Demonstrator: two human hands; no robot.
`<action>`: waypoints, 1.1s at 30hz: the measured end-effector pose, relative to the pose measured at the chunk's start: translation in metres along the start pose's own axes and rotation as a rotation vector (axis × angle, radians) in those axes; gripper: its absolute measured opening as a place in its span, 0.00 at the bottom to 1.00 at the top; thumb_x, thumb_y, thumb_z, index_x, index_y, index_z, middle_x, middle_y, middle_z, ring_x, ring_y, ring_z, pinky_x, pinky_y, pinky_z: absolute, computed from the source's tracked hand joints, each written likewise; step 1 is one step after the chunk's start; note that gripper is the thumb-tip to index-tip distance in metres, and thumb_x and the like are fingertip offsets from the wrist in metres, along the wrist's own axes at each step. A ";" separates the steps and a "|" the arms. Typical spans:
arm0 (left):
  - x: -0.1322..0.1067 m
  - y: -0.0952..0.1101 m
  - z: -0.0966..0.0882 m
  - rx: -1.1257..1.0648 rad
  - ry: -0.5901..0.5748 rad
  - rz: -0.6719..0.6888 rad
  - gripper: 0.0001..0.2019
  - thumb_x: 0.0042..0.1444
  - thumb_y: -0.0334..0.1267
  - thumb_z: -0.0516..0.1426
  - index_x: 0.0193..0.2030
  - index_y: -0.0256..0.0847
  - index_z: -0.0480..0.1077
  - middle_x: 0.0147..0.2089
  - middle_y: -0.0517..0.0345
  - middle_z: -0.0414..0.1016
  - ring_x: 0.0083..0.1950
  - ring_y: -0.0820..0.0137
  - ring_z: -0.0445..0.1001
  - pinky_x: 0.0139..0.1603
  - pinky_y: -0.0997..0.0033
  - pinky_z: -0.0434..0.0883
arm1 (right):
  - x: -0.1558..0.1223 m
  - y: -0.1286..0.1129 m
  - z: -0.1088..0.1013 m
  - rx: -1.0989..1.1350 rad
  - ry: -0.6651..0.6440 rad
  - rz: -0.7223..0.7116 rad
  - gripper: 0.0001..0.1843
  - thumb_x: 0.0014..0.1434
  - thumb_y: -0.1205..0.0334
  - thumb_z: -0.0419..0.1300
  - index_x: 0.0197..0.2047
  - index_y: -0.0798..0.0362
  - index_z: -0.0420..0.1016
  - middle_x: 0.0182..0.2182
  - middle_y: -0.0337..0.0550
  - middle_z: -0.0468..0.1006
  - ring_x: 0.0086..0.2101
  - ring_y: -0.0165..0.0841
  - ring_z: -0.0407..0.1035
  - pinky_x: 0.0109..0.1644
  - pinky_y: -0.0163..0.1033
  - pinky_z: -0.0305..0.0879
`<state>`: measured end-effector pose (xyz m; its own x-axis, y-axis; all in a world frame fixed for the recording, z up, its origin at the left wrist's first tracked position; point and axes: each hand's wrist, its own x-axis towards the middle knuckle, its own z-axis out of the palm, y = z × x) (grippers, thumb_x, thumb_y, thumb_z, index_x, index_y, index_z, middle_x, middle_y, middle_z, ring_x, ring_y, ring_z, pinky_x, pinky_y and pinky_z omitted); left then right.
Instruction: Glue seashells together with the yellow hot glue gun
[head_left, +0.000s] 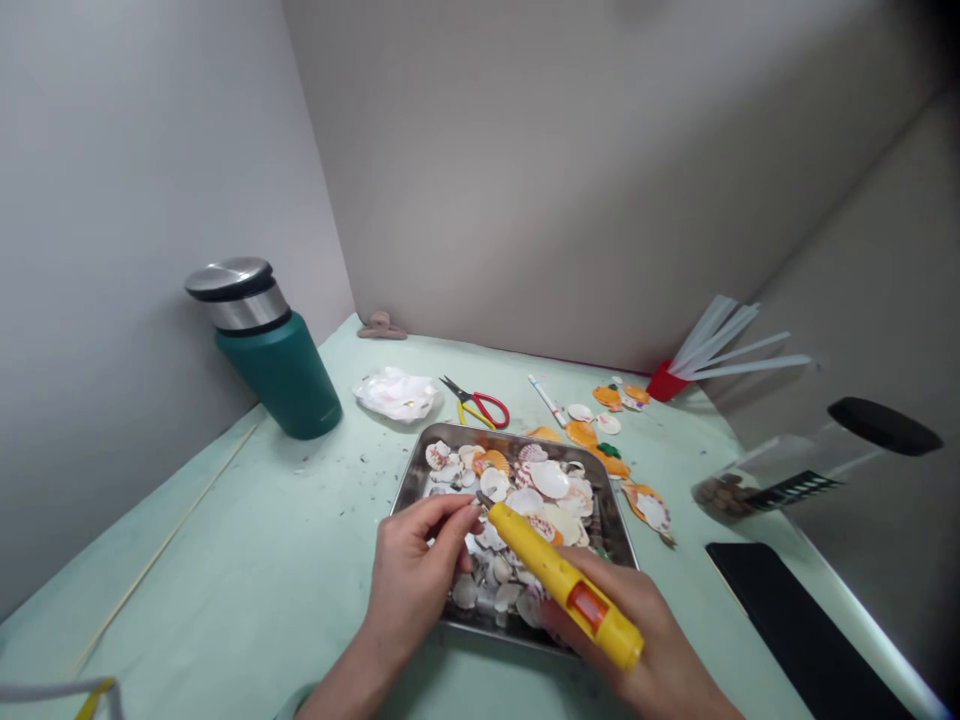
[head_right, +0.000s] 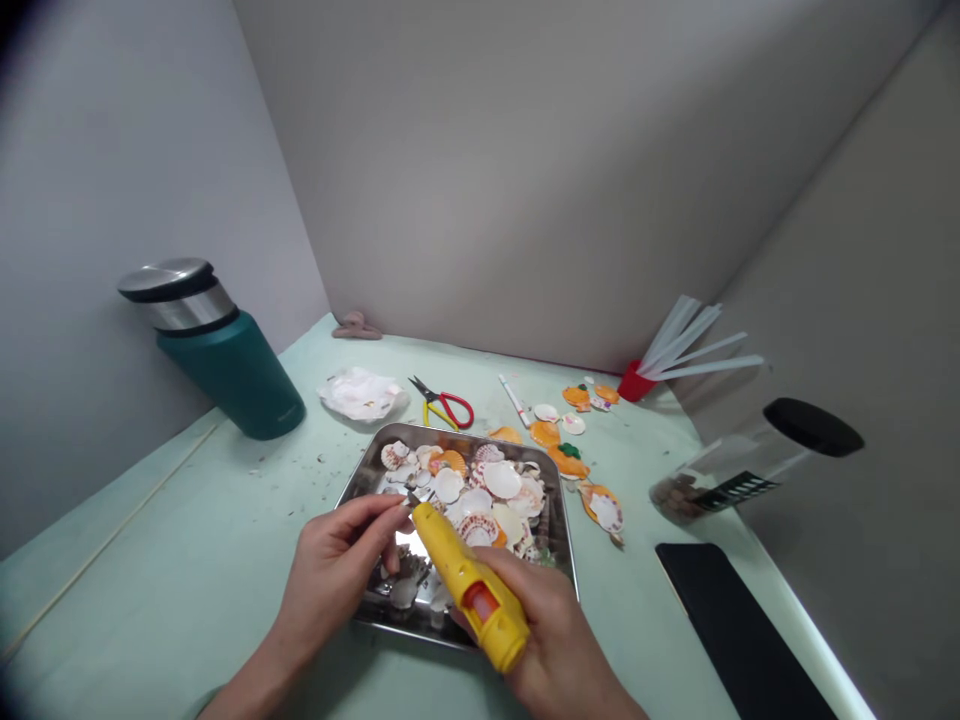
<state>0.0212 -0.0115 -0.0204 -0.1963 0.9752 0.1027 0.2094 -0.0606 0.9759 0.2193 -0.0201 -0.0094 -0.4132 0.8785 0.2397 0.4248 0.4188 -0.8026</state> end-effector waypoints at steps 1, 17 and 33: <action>0.000 0.000 0.000 0.005 0.004 0.005 0.08 0.54 0.39 0.58 0.33 0.38 0.76 0.25 0.59 0.77 0.17 0.79 0.68 0.20 0.81 0.66 | 0.000 0.001 0.000 0.002 0.006 -0.007 0.07 0.57 0.59 0.59 0.39 0.51 0.74 0.29 0.37 0.79 0.27 0.31 0.73 0.32 0.30 0.67; -0.002 0.004 0.002 -0.027 -0.003 -0.001 0.08 0.55 0.37 0.57 0.30 0.37 0.75 0.26 0.59 0.75 0.17 0.78 0.68 0.21 0.78 0.66 | -0.007 0.012 0.007 0.091 0.137 0.082 0.12 0.53 0.54 0.62 0.39 0.49 0.78 0.33 0.40 0.82 0.28 0.36 0.75 0.34 0.33 0.72; -0.002 0.006 0.001 0.005 0.015 -0.004 0.08 0.54 0.38 0.57 0.29 0.39 0.76 0.21 0.60 0.75 0.16 0.76 0.68 0.19 0.79 0.65 | -0.008 0.011 0.010 0.054 0.189 0.048 0.13 0.55 0.52 0.61 0.40 0.50 0.77 0.32 0.42 0.82 0.28 0.37 0.75 0.32 0.34 0.71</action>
<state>0.0238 -0.0132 -0.0149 -0.2115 0.9721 0.1015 0.2138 -0.0553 0.9753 0.2195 -0.0243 -0.0257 -0.2327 0.9268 0.2948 0.3948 0.3670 -0.8423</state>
